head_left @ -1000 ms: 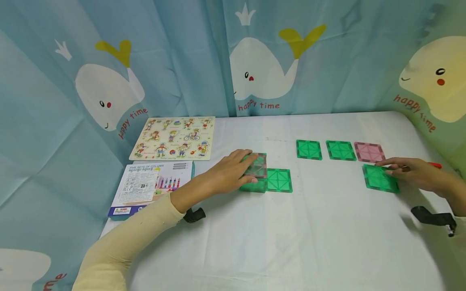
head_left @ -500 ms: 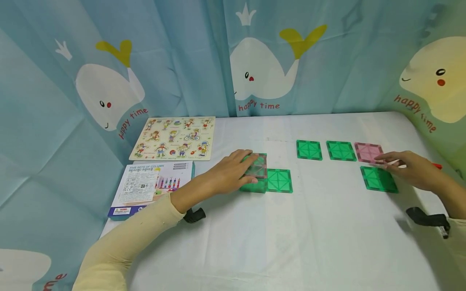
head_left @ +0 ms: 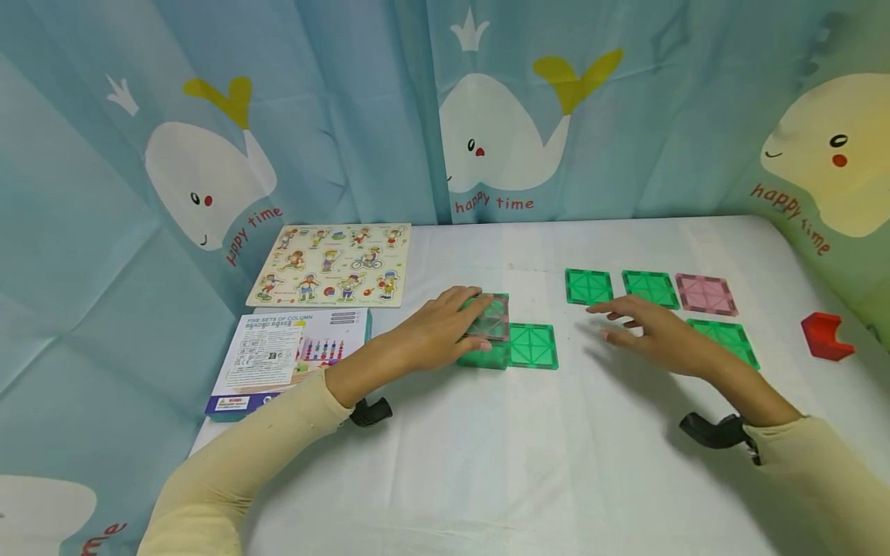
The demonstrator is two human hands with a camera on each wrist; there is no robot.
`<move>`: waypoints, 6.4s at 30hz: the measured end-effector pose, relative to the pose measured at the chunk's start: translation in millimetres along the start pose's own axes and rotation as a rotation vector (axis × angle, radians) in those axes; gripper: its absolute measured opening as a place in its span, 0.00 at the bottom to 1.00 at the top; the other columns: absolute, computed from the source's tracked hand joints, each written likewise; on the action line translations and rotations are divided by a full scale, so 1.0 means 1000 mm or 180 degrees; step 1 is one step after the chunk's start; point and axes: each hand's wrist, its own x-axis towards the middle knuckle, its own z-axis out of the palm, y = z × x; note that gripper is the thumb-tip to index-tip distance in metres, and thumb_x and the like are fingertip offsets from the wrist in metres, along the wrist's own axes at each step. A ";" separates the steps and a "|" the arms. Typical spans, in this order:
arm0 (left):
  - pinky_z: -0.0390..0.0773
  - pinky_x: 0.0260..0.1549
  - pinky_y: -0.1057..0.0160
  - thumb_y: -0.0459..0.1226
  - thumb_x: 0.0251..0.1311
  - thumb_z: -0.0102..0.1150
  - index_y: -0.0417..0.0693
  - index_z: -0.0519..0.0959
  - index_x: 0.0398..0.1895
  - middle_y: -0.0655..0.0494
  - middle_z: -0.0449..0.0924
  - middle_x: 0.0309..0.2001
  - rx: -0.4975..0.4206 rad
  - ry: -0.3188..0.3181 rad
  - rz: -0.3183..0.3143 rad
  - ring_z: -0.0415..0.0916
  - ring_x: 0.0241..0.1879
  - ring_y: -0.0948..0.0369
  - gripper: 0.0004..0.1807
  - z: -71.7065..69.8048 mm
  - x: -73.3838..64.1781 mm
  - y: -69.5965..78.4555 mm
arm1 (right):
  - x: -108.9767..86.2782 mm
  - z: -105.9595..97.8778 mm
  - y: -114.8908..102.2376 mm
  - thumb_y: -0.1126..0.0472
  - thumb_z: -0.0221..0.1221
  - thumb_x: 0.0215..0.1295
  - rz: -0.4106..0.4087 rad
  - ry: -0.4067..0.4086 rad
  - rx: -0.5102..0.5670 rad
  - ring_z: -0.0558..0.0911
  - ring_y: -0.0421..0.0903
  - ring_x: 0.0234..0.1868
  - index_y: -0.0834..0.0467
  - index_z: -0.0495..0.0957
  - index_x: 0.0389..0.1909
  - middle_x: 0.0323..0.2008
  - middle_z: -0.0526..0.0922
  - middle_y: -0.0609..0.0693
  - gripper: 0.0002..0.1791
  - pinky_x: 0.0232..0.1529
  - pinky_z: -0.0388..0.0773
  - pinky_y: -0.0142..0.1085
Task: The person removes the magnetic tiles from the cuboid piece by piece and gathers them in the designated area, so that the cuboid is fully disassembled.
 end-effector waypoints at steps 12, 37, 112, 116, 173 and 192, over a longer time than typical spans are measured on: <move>0.60 0.77 0.45 0.58 0.78 0.50 0.50 0.51 0.86 0.48 0.50 0.84 0.0042 -0.0011 -0.0039 0.47 0.83 0.52 0.43 -0.001 -0.001 0.001 | 0.032 0.055 -0.051 0.45 0.76 0.62 0.0064 -0.0573 0.0251 0.63 0.67 0.73 0.54 0.57 0.84 0.73 0.65 0.65 0.55 0.66 0.68 0.71; 0.61 0.77 0.45 0.57 0.78 0.50 0.50 0.51 0.87 0.47 0.51 0.83 0.0027 -0.0019 0.0022 0.47 0.83 0.51 0.42 -0.001 0.001 0.001 | 0.037 0.048 -0.054 0.52 0.81 0.56 -0.0076 -0.0343 -0.0179 0.66 0.60 0.62 0.56 0.72 0.72 0.61 0.70 0.60 0.44 0.57 0.74 0.60; 0.58 0.79 0.48 0.59 0.74 0.57 0.47 0.47 0.87 0.48 0.53 0.82 -0.0334 0.0009 -0.0110 0.52 0.82 0.51 0.50 -0.003 0.001 -0.003 | 0.074 0.043 -0.088 0.48 0.58 0.81 0.0655 -0.0598 0.1724 0.85 0.54 0.55 0.49 0.56 0.83 0.62 0.80 0.61 0.36 0.64 0.78 0.53; 0.58 0.79 0.49 0.59 0.74 0.58 0.45 0.47 0.87 0.47 0.55 0.82 -0.0317 0.0021 -0.0079 0.54 0.81 0.51 0.51 -0.004 0.002 -0.003 | 0.081 0.051 -0.096 0.54 0.60 0.79 0.0716 -0.0720 0.2098 0.83 0.52 0.57 0.51 0.52 0.85 0.62 0.76 0.61 0.40 0.68 0.76 0.51; 0.55 0.80 0.47 0.59 0.77 0.55 0.52 0.47 0.88 0.51 0.49 0.85 -0.0389 -0.0073 -0.0139 0.50 0.84 0.51 0.47 -0.006 -0.002 -0.008 | 0.034 -0.040 -0.017 0.67 0.61 0.77 0.0340 -0.0030 0.0222 0.82 0.41 0.30 0.62 0.77 0.65 0.47 0.79 0.57 0.19 0.33 0.76 0.32; 0.59 0.78 0.45 0.57 0.80 0.49 0.54 0.52 0.87 0.51 0.49 0.85 -0.0334 -0.0202 -0.0217 0.55 0.82 0.50 0.40 -0.012 -0.009 -0.013 | 0.018 -0.010 0.026 0.65 0.64 0.76 0.0290 -0.0105 -0.0076 0.80 0.50 0.47 0.59 0.81 0.63 0.48 0.79 0.59 0.17 0.41 0.76 0.36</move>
